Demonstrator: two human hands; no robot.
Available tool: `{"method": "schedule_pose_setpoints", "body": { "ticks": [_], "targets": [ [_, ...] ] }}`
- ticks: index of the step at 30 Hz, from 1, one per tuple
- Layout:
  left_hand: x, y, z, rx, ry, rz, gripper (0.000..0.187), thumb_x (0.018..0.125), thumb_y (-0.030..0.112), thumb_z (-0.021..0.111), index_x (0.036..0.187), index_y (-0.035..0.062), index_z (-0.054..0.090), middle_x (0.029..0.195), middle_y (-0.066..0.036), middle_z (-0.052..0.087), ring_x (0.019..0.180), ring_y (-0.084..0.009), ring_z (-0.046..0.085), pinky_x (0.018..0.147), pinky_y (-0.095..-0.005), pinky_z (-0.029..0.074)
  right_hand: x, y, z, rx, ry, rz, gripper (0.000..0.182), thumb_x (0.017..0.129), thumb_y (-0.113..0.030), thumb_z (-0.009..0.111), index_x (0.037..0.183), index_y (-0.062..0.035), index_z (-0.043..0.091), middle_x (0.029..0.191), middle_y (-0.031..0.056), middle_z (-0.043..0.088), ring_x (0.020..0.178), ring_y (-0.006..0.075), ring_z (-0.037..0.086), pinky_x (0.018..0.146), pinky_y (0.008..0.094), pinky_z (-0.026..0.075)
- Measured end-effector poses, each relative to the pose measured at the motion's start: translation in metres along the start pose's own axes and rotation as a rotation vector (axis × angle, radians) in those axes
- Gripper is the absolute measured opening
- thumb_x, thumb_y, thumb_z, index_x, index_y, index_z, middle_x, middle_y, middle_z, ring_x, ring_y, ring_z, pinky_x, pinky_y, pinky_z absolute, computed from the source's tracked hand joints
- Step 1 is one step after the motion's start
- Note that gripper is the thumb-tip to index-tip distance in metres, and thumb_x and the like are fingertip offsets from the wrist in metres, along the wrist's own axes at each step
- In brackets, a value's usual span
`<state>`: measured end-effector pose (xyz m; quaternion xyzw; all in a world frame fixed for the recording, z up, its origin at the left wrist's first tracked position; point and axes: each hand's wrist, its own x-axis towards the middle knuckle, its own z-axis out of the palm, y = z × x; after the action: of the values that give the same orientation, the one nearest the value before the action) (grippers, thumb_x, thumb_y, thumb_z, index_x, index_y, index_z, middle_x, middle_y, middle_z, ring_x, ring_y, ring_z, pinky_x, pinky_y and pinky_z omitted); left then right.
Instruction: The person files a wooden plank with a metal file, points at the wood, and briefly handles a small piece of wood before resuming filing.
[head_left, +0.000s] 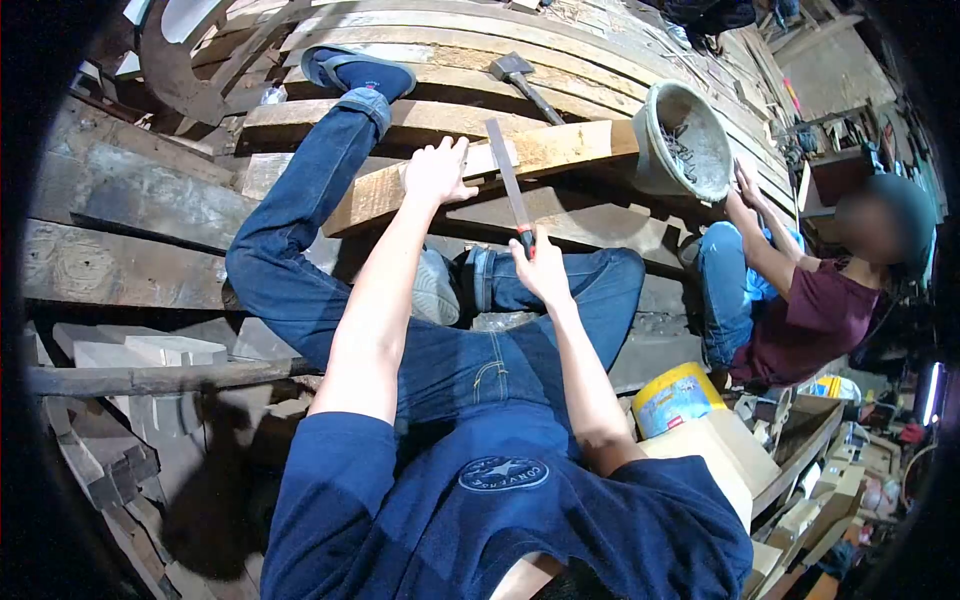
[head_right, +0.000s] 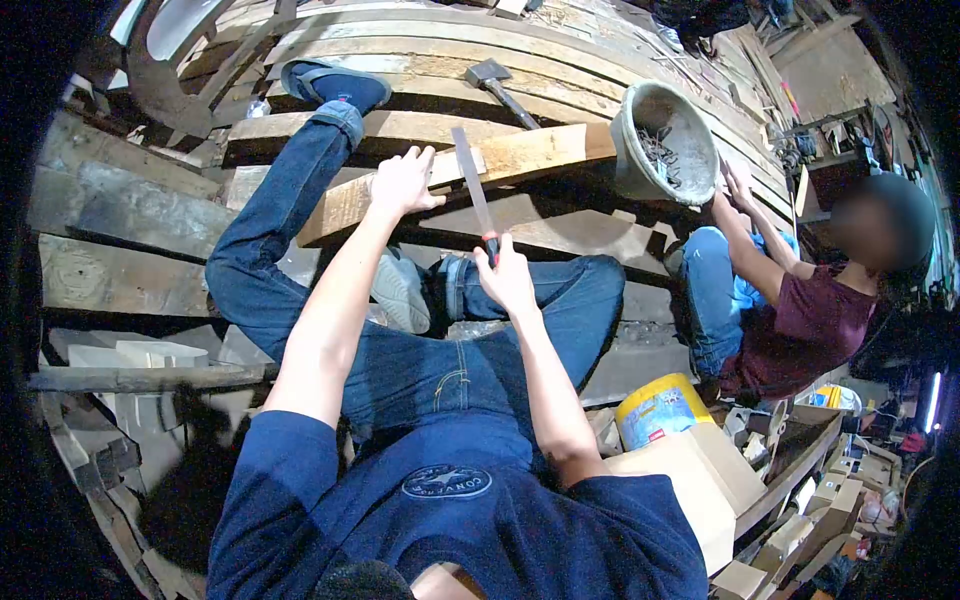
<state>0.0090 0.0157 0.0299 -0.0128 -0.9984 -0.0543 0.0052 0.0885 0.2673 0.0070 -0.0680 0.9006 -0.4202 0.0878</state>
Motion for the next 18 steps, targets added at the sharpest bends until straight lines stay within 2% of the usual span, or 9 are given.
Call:
{"method": "schedule_pose_setpoints", "body": {
  "ticks": [2,3,6,8,10,12,15,16,18],
  "targets": [
    [0.000,-0.002,0.002,0.003,0.028,0.009,0.095,0.069,0.059,0.086,0.141,0.0111,0.048,0.125,-0.015,0.062,0.102,-0.0367,0.070,0.088,-0.0482,0.057,-0.001,0.009,0.007,-0.137,0.016,-0.039,0.029,0.101,-0.030,0.059,0.106,-0.0007,0.058,0.073,0.0302,0.066,0.071,0.0504,0.067,0.066,0.0565,0.054],
    [0.001,-0.002,0.005,0.002,0.042,0.013,0.095,0.068,0.059,0.086,0.141,0.0107,0.049,0.124,-0.015,0.062,0.101,-0.0369,0.070,0.088,-0.0482,0.057,0.005,0.018,0.015,-0.081,0.010,-0.056,0.029,0.100,-0.028,0.059,0.109,-0.0009,0.059,0.081,0.0339,0.067,0.079,0.0503,0.068,0.071,0.0584,0.054],
    [0.001,0.002,0.000,-0.022,-0.034,-0.005,0.090,0.071,0.055,0.086,0.141,0.0120,0.048,0.128,-0.016,0.061,0.105,-0.0377,0.068,0.093,-0.0497,0.054,0.039,0.028,0.028,-0.187,0.043,-0.343,0.033,0.099,-0.031,0.058,0.109,0.0003,0.063,0.095,0.0376,0.067,0.095,0.0519,0.066,0.080,0.0608,0.053],
    [0.001,0.000,-0.002,-0.062,-0.050,0.006,0.090,0.071,0.055,0.086,0.141,0.0116,0.048,0.128,-0.016,0.061,0.106,-0.0377,0.068,0.092,-0.0490,0.054,0.068,-0.001,0.027,-0.128,-0.015,-0.066,0.031,0.098,-0.030,0.057,0.101,0.0002,0.064,0.094,0.0321,0.069,0.091,0.0517,0.067,0.080,0.0575,0.052],
    [0.001,0.002,-0.001,-0.058,-0.034,-0.007,0.090,0.071,0.054,0.086,0.140,0.0119,0.048,0.128,-0.016,0.060,0.106,-0.0378,0.068,0.092,-0.0489,0.055,0.086,0.003,0.040,-0.114,0.105,-0.145,0.037,0.098,-0.034,0.057,0.098,0.0021,0.064,0.092,0.0311,0.069,0.088,0.0530,0.066,0.080,0.0585,0.052],
    [0.002,0.003,-0.005,-0.048,-0.070,-0.016,0.090,0.071,0.054,0.086,0.140,0.0119,0.048,0.128,-0.016,0.060,0.107,-0.0383,0.068,0.092,-0.0489,0.055,0.079,0.007,0.040,-0.189,0.119,-0.148,0.035,0.098,-0.033,0.058,0.100,0.0010,0.064,0.091,0.0308,0.069,0.087,0.0521,0.067,0.078,0.0581,0.052],
    [0.001,0.003,-0.007,-0.045,-0.052,-0.006,0.088,0.070,0.054,0.086,0.137,0.0107,0.049,0.126,-0.016,0.061,0.105,-0.0385,0.069,0.090,-0.0490,0.056,0.025,0.015,0.027,-0.142,0.047,-0.059,0.038,0.098,-0.034,0.058,0.105,0.0033,0.061,0.092,0.0344,0.069,0.089,0.0541,0.066,0.081,0.0608,0.053],
    [0.001,0.002,-0.005,-0.037,-0.017,0.004,0.086,0.070,0.054,0.087,0.134,0.0098,0.050,0.123,-0.016,0.062,0.103,-0.0387,0.070,0.088,-0.0493,0.057,0.006,0.024,0.024,-0.131,0.021,-0.009,0.036,0.098,-0.033,0.059,0.104,0.0024,0.060,0.086,0.0326,0.069,0.083,0.0541,0.067,0.078,0.0608,0.054],
    [0.000,0.001,-0.001,-0.042,0.032,0.011,0.085,0.069,0.054,0.087,0.131,0.0086,0.052,0.120,-0.016,0.063,0.100,-0.0390,0.071,0.086,-0.0494,0.058,-0.028,0.023,0.019,-0.121,0.046,0.027,0.035,0.098,-0.032,0.060,0.106,0.0018,0.059,0.082,0.0321,0.069,0.081,0.0535,0.068,0.077,0.0603,0.055]
  ]
}}
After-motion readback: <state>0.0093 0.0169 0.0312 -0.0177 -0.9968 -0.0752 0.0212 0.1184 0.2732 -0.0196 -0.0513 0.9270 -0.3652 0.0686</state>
